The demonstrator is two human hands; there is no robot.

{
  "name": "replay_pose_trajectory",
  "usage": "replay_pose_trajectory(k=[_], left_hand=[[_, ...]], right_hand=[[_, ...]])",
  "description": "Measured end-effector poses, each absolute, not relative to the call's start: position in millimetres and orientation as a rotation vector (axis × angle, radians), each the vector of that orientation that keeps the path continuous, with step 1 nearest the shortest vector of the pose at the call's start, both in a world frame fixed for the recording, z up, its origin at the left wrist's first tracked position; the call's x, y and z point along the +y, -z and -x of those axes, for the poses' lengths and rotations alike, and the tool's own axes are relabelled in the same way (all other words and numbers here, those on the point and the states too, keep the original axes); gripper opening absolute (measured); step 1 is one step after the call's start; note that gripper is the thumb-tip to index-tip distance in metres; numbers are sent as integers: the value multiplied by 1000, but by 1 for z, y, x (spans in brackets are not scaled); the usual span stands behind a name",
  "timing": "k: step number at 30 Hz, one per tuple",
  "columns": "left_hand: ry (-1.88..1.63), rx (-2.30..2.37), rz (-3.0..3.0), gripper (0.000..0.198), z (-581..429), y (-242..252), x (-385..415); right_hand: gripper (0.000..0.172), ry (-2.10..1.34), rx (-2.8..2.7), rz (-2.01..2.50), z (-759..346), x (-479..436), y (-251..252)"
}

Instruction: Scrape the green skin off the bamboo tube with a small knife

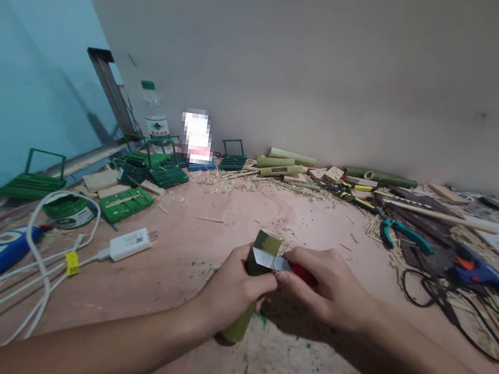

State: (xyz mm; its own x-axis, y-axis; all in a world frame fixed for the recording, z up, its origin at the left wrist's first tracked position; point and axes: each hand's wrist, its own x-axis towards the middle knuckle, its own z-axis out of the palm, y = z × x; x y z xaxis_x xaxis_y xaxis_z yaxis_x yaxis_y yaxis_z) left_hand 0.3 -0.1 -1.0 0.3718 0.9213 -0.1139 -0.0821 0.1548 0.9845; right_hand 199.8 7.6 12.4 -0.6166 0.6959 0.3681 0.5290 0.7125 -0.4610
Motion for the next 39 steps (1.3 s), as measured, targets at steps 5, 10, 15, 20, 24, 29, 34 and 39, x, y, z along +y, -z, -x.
replay_pose_trajectory(k=[5,10,15,20,24,29,34,39], left_hand=[[-877,915,-1187,19,-1,0,1],[-881,912,-1194,16,0,0,1],[-881,909,-1187,16,1,2,0],[-885,898,-1186,18,0,2,0],[-885,917,-1177,19,-1,2,0],[-878,919,-1163,17,-1,3,2],[-885,938,-1153,20,-2,4,3],[-883,921,-1165,20,-1,2,2]], right_hand=[[29,-422,-2386,928,-199,8,-13],[30,-425,-2385,936,-200,7,-13],[29,-418,-2391,937,-200,7,-12],[30,-417,-2387,937,-199,9,-12],[29,-411,-2379,912,-199,9,-12],[30,-411,-2383,914,-200,9,-11],[29,-415,-2386,914,-200,10,-9],[29,-405,-2389,918,-201,9,-9]])
